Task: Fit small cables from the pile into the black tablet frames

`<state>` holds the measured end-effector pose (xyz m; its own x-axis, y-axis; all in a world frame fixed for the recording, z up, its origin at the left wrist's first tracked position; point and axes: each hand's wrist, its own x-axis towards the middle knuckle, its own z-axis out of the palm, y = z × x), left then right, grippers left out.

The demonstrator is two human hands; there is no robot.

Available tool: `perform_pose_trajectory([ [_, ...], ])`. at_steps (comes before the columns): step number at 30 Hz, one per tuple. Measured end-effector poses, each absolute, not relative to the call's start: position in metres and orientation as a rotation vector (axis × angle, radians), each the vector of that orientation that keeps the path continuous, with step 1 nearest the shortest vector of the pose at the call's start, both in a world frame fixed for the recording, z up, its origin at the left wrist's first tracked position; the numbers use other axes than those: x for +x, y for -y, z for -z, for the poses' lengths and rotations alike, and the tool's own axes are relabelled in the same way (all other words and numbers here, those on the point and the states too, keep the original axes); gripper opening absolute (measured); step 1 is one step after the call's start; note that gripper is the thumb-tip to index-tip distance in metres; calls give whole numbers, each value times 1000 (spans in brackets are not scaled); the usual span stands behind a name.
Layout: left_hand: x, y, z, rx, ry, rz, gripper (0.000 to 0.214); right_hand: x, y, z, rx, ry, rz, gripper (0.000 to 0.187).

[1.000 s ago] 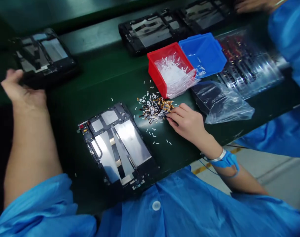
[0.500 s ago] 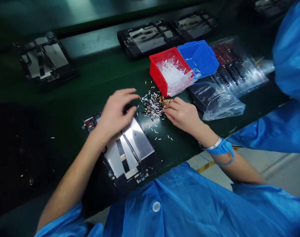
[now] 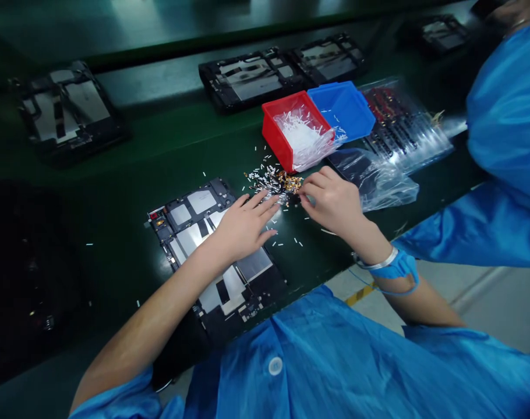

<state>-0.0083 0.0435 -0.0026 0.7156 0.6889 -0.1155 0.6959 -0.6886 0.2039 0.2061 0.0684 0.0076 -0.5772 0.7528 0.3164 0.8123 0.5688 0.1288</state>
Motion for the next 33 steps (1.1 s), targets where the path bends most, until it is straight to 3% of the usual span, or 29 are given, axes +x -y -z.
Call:
perform_pose_trajectory([
  [5, -9, -46, 5, 2664, -1118, 53, 54, 221, -30, -20, -1371, 2456, 401, 17],
  [12, -3, -35, -8, 2747, -1185, -126, 43, 229, 20, 22, -1259, 2231, 94, 14],
  [18, 20, 4, -8, 2872, -852, -6, 44, 248, 13, 33, -1508, 1895, 191, 12],
  [22, 27, 18, -3, 2864, -877, 64, 49, 250, 2, 37, -1606, 1897, 246, 11],
  [33, 34, 26, -4, 2885, -845, -3, 57, 251, 11, 31, -1617, 1748, 32, 9],
])
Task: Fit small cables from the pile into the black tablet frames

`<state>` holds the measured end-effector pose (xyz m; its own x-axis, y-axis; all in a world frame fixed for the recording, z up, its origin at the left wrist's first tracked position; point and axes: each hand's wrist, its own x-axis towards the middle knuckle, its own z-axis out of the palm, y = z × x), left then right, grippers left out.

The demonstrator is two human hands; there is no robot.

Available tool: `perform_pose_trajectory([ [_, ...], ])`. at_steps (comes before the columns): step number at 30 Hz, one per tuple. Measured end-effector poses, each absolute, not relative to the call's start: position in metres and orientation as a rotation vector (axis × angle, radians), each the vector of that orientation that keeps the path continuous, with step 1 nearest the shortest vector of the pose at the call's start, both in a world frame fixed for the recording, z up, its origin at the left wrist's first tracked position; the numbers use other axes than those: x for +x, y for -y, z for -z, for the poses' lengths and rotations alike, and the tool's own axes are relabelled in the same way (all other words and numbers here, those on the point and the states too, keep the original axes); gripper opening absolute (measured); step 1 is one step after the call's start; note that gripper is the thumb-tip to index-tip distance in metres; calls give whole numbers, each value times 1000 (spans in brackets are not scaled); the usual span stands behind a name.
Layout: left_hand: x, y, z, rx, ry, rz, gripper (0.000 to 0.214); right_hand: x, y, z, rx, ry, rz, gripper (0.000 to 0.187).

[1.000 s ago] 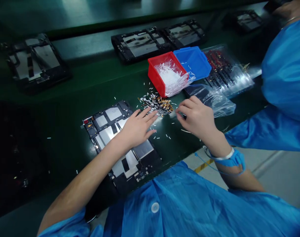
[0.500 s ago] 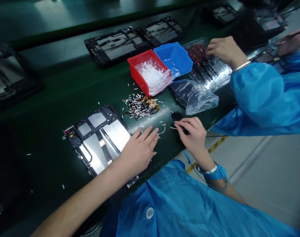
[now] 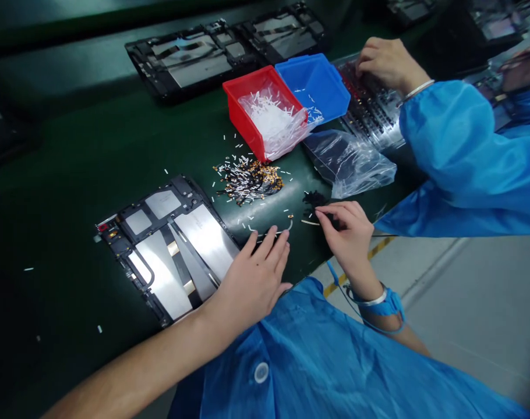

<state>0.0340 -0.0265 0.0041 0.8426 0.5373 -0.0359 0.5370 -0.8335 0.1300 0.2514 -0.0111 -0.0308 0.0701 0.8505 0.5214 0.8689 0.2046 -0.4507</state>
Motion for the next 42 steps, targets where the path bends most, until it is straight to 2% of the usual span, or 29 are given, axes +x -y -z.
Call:
perform_pose_trajectory([
  [6, 40, 26, 5, 2819, -786, 25, 62, 249, 11, 37, -1574, 1842, 17, 12],
  [34, 38, 26, 10, 2784, -779, -3, 60, 239, 10, 31, -1552, 1895, -113, 8],
  [42, 39, 25, 8, 2750, -794, 29, 58, 231, 0, 37, -1386, 2057, 10, 9],
])
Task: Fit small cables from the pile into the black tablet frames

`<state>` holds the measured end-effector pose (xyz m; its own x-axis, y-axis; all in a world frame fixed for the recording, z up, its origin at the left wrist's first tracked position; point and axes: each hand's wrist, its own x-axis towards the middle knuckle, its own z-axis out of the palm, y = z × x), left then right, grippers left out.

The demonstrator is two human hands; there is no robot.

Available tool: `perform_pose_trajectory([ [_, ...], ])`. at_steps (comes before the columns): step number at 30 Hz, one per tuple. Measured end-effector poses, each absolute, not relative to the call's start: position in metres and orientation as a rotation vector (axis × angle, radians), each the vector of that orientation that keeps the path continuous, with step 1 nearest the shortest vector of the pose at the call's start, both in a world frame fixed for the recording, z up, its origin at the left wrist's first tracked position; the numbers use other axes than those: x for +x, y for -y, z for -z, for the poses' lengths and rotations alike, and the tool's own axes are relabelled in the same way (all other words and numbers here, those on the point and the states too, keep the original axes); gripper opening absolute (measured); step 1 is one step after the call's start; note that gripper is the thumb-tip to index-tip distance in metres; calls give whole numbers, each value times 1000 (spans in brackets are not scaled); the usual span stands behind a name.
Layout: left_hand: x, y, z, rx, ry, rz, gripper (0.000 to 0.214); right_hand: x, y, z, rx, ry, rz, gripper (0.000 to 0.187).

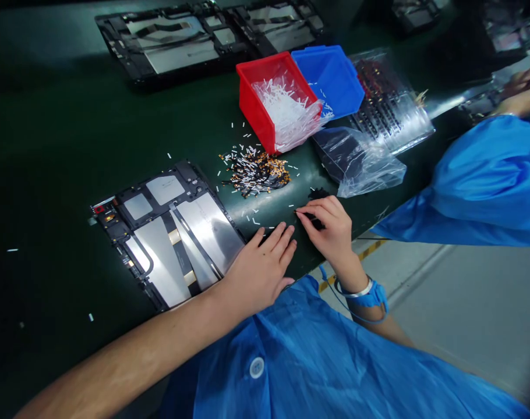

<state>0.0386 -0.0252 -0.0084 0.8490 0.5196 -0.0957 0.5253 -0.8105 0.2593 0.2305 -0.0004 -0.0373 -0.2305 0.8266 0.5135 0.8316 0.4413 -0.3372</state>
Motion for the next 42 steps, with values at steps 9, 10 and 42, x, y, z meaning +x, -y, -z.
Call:
perform_pose_trajectory([
  [9, 39, 23, 5, 2686, -784, 116, 60, 246, 1, 40, -1208, 2222, 91, 24],
  [10, 39, 23, 5, 2685, -784, 119, 60, 248, 1, 40, -1203, 2226, 91, 26],
  [42, -1, -21, -28, 1341, -976, -681, 20, 177, -16, -43, -847, 2533, 490, 26],
])
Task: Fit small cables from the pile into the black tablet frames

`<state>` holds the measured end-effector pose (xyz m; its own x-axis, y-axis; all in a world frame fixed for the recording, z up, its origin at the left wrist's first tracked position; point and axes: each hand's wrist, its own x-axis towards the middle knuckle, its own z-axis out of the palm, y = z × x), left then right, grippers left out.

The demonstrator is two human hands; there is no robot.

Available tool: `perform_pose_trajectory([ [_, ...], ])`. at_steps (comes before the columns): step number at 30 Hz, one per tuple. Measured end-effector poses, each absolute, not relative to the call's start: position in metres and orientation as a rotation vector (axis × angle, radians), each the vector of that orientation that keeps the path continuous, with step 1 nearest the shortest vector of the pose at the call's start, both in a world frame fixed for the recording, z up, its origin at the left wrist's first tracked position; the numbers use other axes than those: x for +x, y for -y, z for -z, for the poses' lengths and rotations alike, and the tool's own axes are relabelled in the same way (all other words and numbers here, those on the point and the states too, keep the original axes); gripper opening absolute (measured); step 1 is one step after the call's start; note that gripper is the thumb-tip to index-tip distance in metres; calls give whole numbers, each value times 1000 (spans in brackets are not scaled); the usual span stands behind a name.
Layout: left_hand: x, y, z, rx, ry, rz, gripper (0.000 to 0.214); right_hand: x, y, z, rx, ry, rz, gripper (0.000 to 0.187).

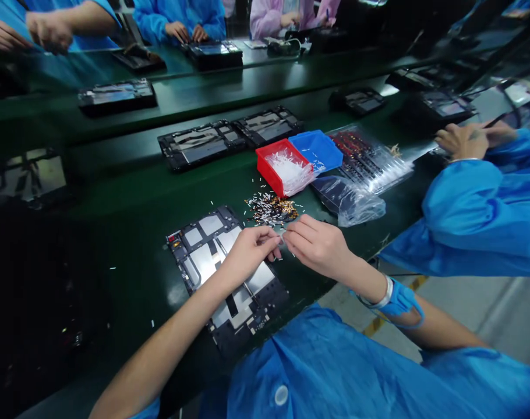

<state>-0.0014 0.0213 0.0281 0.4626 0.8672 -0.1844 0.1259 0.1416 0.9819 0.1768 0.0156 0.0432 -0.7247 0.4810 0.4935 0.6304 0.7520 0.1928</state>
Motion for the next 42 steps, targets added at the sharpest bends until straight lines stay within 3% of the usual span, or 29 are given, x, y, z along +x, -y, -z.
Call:
perform_pose_trajectory([
  [9, -11, -22, -40, 1413, -1023, -888, 18, 158, -27, -51, -874, 2213, -39, 11],
  [13, -13, -23, -39, 1477, -1104, -893, 21, 157, -38, -52, -912, 2230, 22, 15],
  [20, -23, -39, -29, 1012, -958, -992, 40, 168, -100, -56, -1350, 1993, 379, 21],
  [27, -21, -38, -25, 1023, -927, -1056, 53, 132, -62, -43, -794, 2209, 107, 17],
  [35, -22, -31, -32, 1407, -1071, -910, 59, 127, -57, -42, -915, 2312, 85, 24],
  [42, -24, -37, -25, 1279, -1005, -953, 62, 142, -81, -45, -1090, 2200, 216, 22],
])
